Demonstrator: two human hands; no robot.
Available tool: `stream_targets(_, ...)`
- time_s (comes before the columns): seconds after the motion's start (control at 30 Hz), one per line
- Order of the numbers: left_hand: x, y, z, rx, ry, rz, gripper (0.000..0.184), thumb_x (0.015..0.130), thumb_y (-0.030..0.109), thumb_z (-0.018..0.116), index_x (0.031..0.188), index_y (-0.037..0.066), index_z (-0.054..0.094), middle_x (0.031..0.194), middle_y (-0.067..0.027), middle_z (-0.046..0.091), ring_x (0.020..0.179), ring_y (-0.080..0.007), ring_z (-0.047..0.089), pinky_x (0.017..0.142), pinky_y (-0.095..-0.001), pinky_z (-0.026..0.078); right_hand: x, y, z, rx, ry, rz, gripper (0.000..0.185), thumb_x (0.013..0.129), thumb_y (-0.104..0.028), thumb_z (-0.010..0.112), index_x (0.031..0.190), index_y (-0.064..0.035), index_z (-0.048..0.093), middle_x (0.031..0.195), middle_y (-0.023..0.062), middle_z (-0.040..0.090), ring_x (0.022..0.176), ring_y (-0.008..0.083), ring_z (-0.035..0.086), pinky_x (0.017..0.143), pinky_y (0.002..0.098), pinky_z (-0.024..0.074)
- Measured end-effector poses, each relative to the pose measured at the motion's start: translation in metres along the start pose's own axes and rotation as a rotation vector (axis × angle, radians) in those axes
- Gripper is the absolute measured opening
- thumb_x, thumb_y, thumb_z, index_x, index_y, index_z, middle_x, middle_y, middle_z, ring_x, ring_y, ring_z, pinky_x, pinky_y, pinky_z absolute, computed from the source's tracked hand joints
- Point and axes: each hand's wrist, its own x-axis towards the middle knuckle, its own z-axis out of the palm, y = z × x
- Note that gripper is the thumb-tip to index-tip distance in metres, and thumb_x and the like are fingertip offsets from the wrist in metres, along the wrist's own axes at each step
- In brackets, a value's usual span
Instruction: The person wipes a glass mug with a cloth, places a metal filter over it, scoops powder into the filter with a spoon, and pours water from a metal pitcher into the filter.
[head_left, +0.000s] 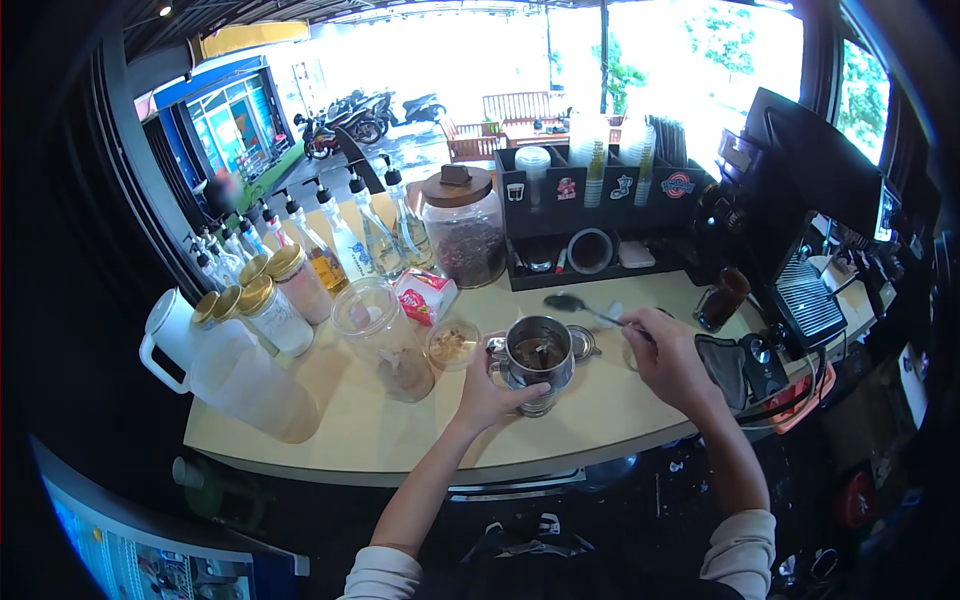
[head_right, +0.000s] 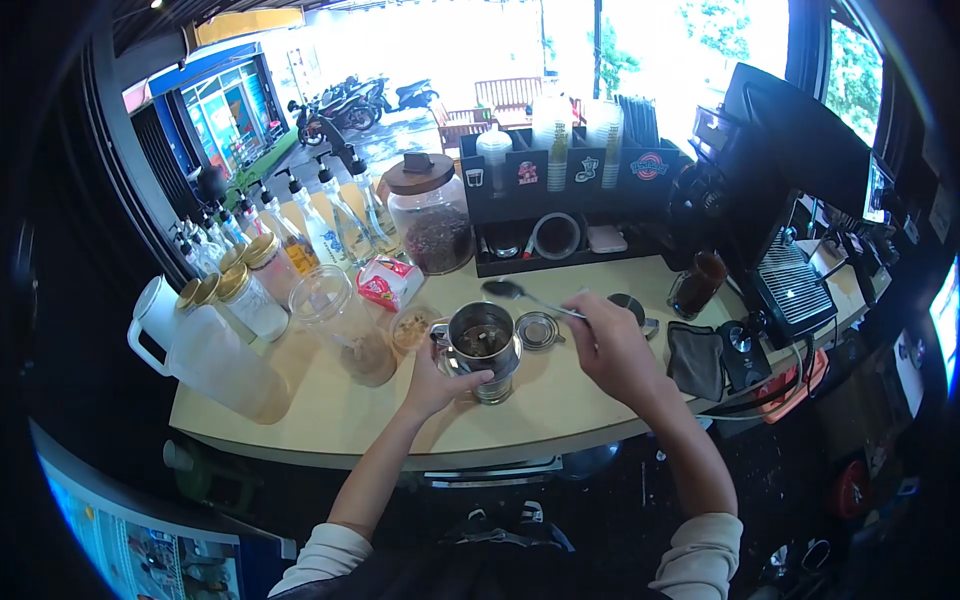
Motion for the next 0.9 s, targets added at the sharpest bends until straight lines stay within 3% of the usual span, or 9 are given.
stream_targets(0.07,-0.001,0.001,0.001,-0.019,0.01,-0.013,0.079,0.057,0.027,0.088,0.118,0.002,0.046,0.108,-0.0122,0.059,0.101,-0.0199,0.059,0.09,-0.0342,0.046,0.006,-0.011,0.0,-0.08,-0.136,-0.18,0.005,0.085,-0.004,0.057,0.088,0.0006,0.056,0.08,0.0161,0.06,0.069,0.0323,0.06,0.061,0.0367,0.0469)
stream_targets(0.2,0.0,-0.002,0.001,-0.053,0.008,-0.021,0.078,0.056,0.027,0.088,0.117,0.002,0.047,0.107,-0.0114,0.06,0.101,-0.0197,0.059,0.091,-0.0346,0.045,0.013,-0.022,0.014,-0.248,-0.249,-0.169,0.007,0.083,-0.003,0.059,0.089,0.0005,0.058,0.078,0.0141,0.06,0.067,0.0319,0.06,0.06,0.0355,0.0473)
stream_targets(0.3,-0.001,-0.001,0.002,-0.116,0.011,-0.019,0.078,0.056,0.028,0.088,0.118,0.002,0.047,0.107,-0.0112,0.061,0.101,-0.0196,0.059,0.091,-0.0348,0.045,0.022,-0.023,0.026,-0.083,-0.21,-0.245,0.007,0.082,-0.002,0.061,0.088,0.0003,0.059,0.075,0.0125,0.06,0.064,0.0299,0.06,0.057,0.0339,0.0471)
stream_targets(0.37,-0.001,0.003,0.003,-0.112,0.008,-0.022,0.079,0.056,0.028,0.088,0.118,0.002,0.047,0.107,-0.0112,0.061,0.101,-0.0197,0.059,0.091,-0.0348,0.045,0.029,-0.027,0.029,0.217,-0.221,-0.239,0.007,0.082,-0.001,0.061,0.089,0.0003,0.06,0.073,0.0116,0.059,0.063,0.0274,0.059,0.057,0.0328,0.0464)
stream_targets(0.57,0.0,0.003,0.001,-0.08,0.003,-0.02,0.078,0.056,0.028,0.087,0.118,0.002,0.048,0.107,-0.0109,0.061,0.102,-0.0197,0.06,0.091,-0.0351,0.045,0.029,-0.015,0.029,0.075,-0.249,-0.302,0.008,0.084,0.0,0.059,0.092,0.0001,0.061,0.076,0.0114,0.061,0.066,0.0261,0.061,0.059,0.0319,0.0467)
stream_targets(0.67,0.001,0.003,0.001,-0.07,-0.001,-0.011,0.078,0.056,0.028,0.087,0.118,0.002,0.048,0.107,-0.0107,0.062,0.101,-0.0198,0.06,0.091,-0.0353,0.045,0.024,-0.014,0.027,0.187,-0.319,-0.311,0.009,0.085,-0.001,0.056,0.094,0.0012,0.058,0.084,0.0156,0.059,0.071,0.0321,0.061,0.061,0.0384,0.0468)
stream_targets(0.9,0.0,0.002,0.001,-0.087,-0.002,-0.018,0.078,0.056,0.029,0.088,0.118,0.003,0.048,0.106,-0.0112,0.063,0.1,-0.0197,0.061,0.091,-0.0356,0.046,0.029,-0.003,0.026,0.203,-0.336,-0.283,0.01,0.086,-0.002,0.056,0.095,0.0013,0.058,0.085,0.0148,0.061,0.074,0.0317,0.061,0.064,0.0379,0.0477)
